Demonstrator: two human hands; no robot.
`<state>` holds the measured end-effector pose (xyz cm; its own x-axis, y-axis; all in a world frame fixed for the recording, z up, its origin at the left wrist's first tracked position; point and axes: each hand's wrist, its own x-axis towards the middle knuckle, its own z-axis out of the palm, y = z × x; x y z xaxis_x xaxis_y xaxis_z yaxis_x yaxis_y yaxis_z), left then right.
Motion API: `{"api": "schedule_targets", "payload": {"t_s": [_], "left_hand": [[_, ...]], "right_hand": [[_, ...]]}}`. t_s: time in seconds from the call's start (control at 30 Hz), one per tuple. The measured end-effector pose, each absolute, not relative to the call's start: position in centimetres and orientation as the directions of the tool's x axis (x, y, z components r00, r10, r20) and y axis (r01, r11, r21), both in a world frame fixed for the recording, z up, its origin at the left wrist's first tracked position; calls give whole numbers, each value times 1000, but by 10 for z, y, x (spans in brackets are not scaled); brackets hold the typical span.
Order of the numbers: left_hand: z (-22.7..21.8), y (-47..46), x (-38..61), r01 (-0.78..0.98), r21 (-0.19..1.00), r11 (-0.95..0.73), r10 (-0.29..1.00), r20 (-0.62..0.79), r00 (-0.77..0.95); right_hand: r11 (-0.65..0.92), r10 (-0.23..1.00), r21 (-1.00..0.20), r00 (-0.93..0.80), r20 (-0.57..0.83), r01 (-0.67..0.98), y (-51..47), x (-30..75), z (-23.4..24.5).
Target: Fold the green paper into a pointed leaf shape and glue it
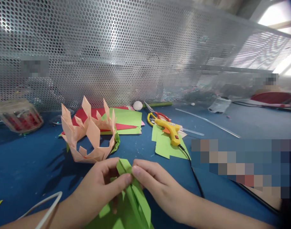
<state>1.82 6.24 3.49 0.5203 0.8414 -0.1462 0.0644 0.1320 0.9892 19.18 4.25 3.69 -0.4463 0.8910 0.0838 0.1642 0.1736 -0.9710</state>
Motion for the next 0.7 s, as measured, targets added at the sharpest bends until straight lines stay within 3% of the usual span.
{"api": "schedule_targets", "payload": {"t_s": [0.2,0.43,0.7], "left_hand": [[42,63,20,95,995,25,934,-57,352],[40,67,17,200,977,-80,972,32,231],[39,63,14,345,935,-86,907,-70,414]], "right_hand": [[111,915,-980,-403,36,163,39,187,39],[76,977,-982,-210,39,172,48,192,35],[120,986,-987,-124,107,108,50,193,37]]}}
